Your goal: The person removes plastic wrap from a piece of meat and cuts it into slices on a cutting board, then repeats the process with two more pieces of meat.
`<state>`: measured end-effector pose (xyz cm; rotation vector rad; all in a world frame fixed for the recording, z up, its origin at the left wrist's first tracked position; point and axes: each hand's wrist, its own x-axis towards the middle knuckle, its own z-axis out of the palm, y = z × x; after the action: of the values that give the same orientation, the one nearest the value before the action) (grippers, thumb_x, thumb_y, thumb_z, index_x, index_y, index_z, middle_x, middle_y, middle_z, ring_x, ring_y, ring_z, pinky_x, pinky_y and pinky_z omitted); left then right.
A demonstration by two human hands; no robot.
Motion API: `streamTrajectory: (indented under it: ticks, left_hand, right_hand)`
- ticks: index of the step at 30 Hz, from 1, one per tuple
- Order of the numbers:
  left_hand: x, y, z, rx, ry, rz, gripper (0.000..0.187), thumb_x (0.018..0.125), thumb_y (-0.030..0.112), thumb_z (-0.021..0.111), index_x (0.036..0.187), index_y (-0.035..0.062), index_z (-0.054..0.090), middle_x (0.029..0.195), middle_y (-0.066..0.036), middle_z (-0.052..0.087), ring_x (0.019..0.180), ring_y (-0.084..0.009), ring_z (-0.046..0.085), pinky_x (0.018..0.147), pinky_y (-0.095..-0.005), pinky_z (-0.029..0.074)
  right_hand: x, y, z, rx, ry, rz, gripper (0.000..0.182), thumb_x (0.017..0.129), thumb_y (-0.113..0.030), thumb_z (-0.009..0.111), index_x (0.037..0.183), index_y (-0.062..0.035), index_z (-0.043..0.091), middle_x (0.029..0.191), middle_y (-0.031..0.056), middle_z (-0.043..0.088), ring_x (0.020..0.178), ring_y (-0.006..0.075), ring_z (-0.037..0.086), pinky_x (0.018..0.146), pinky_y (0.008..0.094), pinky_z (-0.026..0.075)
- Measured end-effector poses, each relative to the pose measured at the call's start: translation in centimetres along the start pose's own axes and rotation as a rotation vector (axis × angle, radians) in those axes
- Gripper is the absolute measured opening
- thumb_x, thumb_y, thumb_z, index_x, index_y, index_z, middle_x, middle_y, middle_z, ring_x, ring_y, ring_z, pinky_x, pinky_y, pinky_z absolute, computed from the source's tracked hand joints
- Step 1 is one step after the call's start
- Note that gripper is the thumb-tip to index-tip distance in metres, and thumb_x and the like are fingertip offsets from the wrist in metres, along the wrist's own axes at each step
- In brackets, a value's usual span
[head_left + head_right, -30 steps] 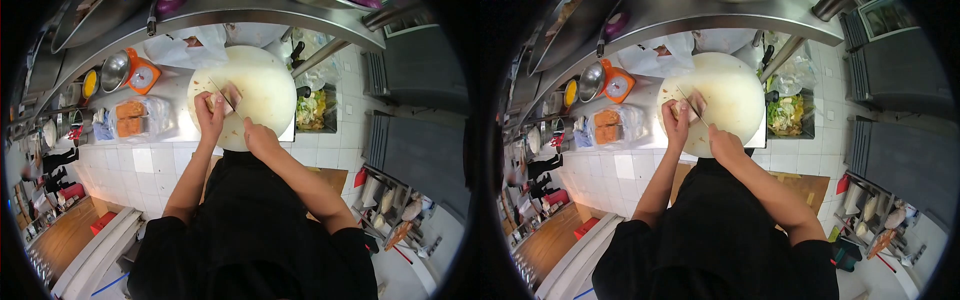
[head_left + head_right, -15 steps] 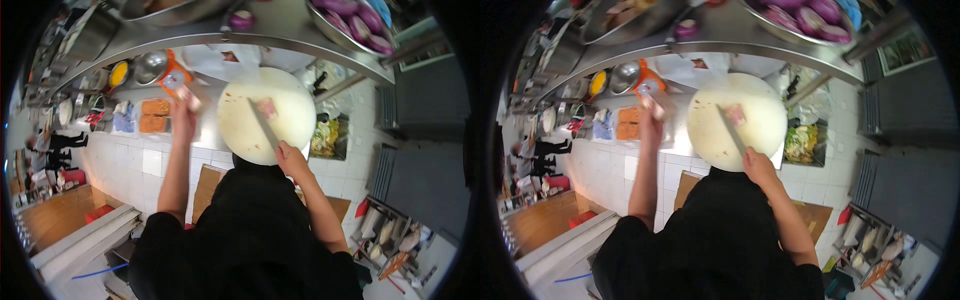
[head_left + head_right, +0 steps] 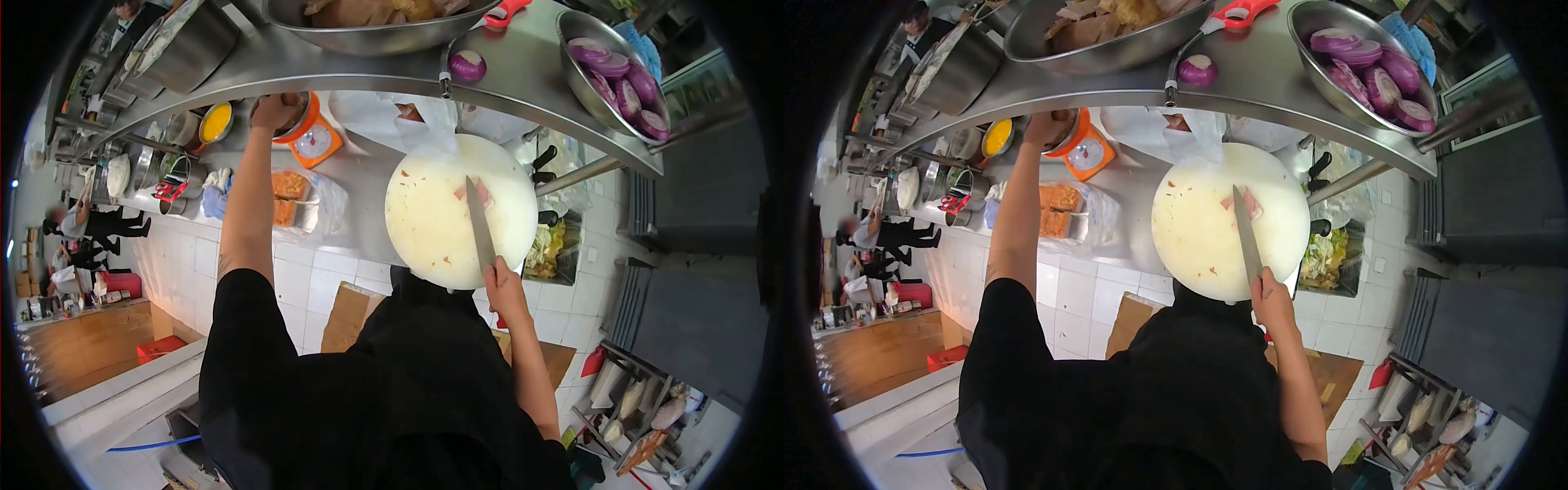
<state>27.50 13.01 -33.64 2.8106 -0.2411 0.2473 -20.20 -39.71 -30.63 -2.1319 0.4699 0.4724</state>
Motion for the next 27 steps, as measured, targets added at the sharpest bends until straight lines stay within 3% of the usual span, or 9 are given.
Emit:
streamTrajectory:
  ticks: [2, 12, 14, 18, 20, 21, 24, 26, 27]
  left_hand:
    - [-0.2, 1.2, -0.3, 0.065, -0.099, -0.029, 0.091, 0.084, 0.059, 0.074, 0.161, 0.0178, 0.048, 0.152, -0.031, 0.057, 0.142, -0.0474, 0.055, 0.118, -0.0475, 0.048]
    - [-0.5, 1.4, 0.5, 0.203, -0.119, -0.185, 0.109, 0.086, 0.065, 0.074, 0.169, 0.0121, 0.029, 0.158, -0.041, 0.044, 0.142, -0.0481, 0.055, 0.118, -0.0469, 0.048]
    - [-1.2, 2.8, -1.0, 0.028, -0.036, -0.114, 0.082, 0.087, 0.048, 0.081, 0.152, 0.0069, 0.053, 0.155, -0.025, 0.055, 0.146, -0.0414, 0.051, 0.123, -0.0476, 0.041]
    - [0.0, 0.9, -0.5, -0.121, -0.134, -0.102, 0.084, 0.084, 0.05, 0.085, 0.15, 0.0068, 0.055, 0.144, -0.025, 0.064, 0.136, -0.0414, 0.06, 0.119, -0.0466, 0.045]
    - [-0.5, 1.2, -0.5, 0.078, 0.081, 0.002, 0.08, 0.083, 0.044, 0.087, 0.147, 0.0059, 0.057, 0.137, -0.023, 0.07, 0.129, -0.0385, 0.066, 0.111, -0.044, 0.051]
    - [-1.0, 1.8, -0.9, 0.079, 0.081, 0.002, 0.08, 0.083, 0.044, 0.087, 0.147, 0.0059, 0.057, 0.137, -0.023, 0.07, 0.129, -0.0385, 0.066, 0.111, -0.044, 0.051]
    - [-1.9, 3.2, -2.1, -0.017, -0.058, -0.191, 0.095, 0.081, 0.056, 0.086, 0.152, 0.0037, 0.053, 0.147, -0.03, 0.063, 0.133, -0.0402, 0.064, 0.113, -0.0433, 0.051]
    - [-1.8, 1.4, -2.6, -0.255, -0.045, -0.186, 0.082, 0.084, 0.041, 0.089, 0.147, 0.0013, 0.054, 0.142, -0.024, 0.067, 0.124, -0.038, 0.07, 0.102, -0.0421, 0.058]
    - [-2.1, 1.8, -3.2, -0.253, -0.046, -0.178, 0.082, 0.084, 0.041, 0.089, 0.147, 0.0013, 0.054, 0.142, -0.024, 0.067, 0.124, -0.038, 0.07, 0.102, -0.0421, 0.058]
  right_hand:
    - [-0.1, -0.4, -0.2, 0.008, -0.004, 0.007, 0.026, 0.112, -0.023, 0.05, 0.1, -0.0002, 0.048, 0.064, 0.0262, 0.064, 0.048, 0.0397, 0.064, 0.054, 0.0514, 0.052]
    - [0.2, 0.1, 0.0, 0.011, -0.014, 0.039, 0.023, 0.111, -0.022, 0.051, 0.101, -0.0015, 0.048, 0.065, 0.0274, 0.064, 0.057, 0.0452, 0.067, 0.059, 0.0549, 0.053]
    - [0.5, 1.0, 0.3, -0.006, 0.016, -0.013, 0.023, 0.111, -0.023, 0.052, 0.102, -0.002, 0.049, 0.067, 0.0283, 0.064, 0.063, 0.0489, 0.067, 0.062, 0.0564, 0.053]
    - [0.4, 1.4, 0.6, -0.063, 0.049, -0.04, 0.022, 0.11, -0.022, 0.054, 0.101, -0.0024, 0.051, 0.07, 0.0281, 0.066, 0.069, 0.0506, 0.067, 0.065, 0.0577, 0.053]
    - [0.0, 0.9, 0.8, -0.188, 0.164, -0.247, 0.021, 0.108, -0.022, 0.056, 0.099, -0.0029, 0.054, 0.074, 0.0269, 0.068, 0.073, 0.0512, 0.067, 0.067, 0.0594, 0.052]
    - [-0.2, 0.4, 0.7, -0.187, 0.163, -0.247, 0.021, 0.108, -0.022, 0.056, 0.099, -0.0029, 0.054, 0.074, 0.0269, 0.068, 0.073, 0.0512, 0.067, 0.067, 0.0594, 0.052]
    - [-0.4, -0.8, 0.7, -0.215, 0.061, -0.246, 0.02, 0.107, -0.021, 0.058, 0.097, -0.0033, 0.056, 0.075, 0.0257, 0.068, 0.073, 0.0509, 0.067, 0.067, 0.06, 0.052]
    - [-0.1, -0.9, 0.5, -0.214, 0.04, -0.281, 0.021, 0.107, -0.021, 0.058, 0.096, -0.0032, 0.056, 0.074, 0.0256, 0.068, 0.073, 0.0513, 0.066, 0.066, 0.0595, 0.052]
    - [0.2, -0.5, 0.4, -0.209, 0.046, -0.279, 0.021, 0.107, -0.021, 0.058, 0.096, -0.0032, 0.056, 0.074, 0.0256, 0.068, 0.073, 0.0513, 0.066, 0.066, 0.0595, 0.052]
